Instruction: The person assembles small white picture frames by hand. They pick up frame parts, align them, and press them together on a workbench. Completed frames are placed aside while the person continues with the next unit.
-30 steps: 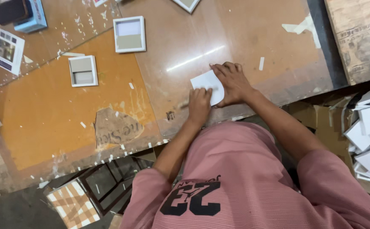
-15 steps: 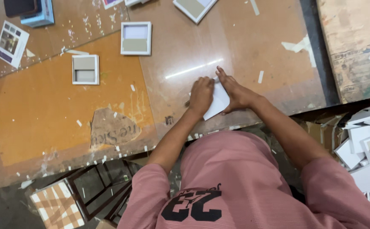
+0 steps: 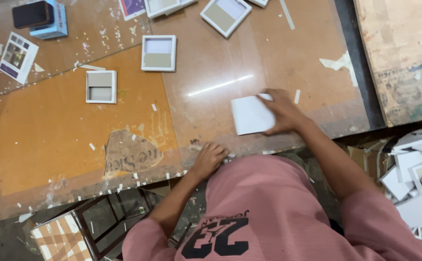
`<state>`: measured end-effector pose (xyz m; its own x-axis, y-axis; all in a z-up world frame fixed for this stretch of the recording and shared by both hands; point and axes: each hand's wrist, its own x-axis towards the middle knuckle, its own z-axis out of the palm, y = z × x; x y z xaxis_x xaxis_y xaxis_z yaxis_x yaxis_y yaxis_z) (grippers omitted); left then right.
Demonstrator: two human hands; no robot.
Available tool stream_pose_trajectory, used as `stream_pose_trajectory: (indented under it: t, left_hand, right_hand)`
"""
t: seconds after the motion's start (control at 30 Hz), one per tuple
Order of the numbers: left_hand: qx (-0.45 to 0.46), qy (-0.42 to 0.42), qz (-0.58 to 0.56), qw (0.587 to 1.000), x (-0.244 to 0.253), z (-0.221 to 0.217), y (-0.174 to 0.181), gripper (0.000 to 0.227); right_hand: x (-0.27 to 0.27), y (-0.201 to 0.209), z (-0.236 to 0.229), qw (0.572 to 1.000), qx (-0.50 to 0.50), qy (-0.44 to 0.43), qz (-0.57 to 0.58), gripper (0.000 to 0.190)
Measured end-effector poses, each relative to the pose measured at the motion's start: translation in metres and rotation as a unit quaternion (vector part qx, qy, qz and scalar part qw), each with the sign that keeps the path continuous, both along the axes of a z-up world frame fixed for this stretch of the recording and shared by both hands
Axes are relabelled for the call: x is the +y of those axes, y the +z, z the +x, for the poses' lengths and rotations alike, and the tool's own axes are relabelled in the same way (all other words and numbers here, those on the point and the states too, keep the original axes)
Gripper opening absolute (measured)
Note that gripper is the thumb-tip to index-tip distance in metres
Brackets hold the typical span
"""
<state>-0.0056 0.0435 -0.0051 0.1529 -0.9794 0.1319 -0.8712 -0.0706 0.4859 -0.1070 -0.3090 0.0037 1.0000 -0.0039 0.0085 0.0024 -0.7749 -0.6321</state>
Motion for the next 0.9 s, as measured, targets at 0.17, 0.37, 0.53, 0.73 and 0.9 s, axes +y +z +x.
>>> stream_pose_trajectory:
  t: [0.17, 0.37, 0.53, 0.73, 0.9]
  left_hand:
    - [-0.077, 0.112, -0.025, 0.99, 0.038, -0.01, -0.022, 0.036]
    - [-0.114, 0.155, -0.051, 0.98, 0.025, -0.009, -0.029, 0.035]
    - [-0.11, 0.179, -0.044, 0.977, 0.022, -0.011, -0.019, 0.033]
    - [-0.105, 0.318, -0.089, 0.938, 0.016, -0.01, -0.02, 0.034]
    - [-0.127, 0.428, -0.096, 0.89, 0.013, -0.006, -0.025, 0.033]
  right_hand:
    - [-0.053, 0.008, -0.204, 0.928, -0.046, -0.368, -0.021, 0.11]
    - [-0.07, 0.045, -0.365, 0.668, 0.237, -0.703, 0.057, 0.113]
    - [-0.057, 0.001, -0.2, 0.741, -0.169, -0.598, 0.253, 0.121]
    - [-0.016, -0.011, 0.18, 0.969, -0.15, -0.195, 0.012, 0.065]
    - [0.067, 0.023, 0.363, 0.956, -0.238, 0.17, -0.033, 0.073]
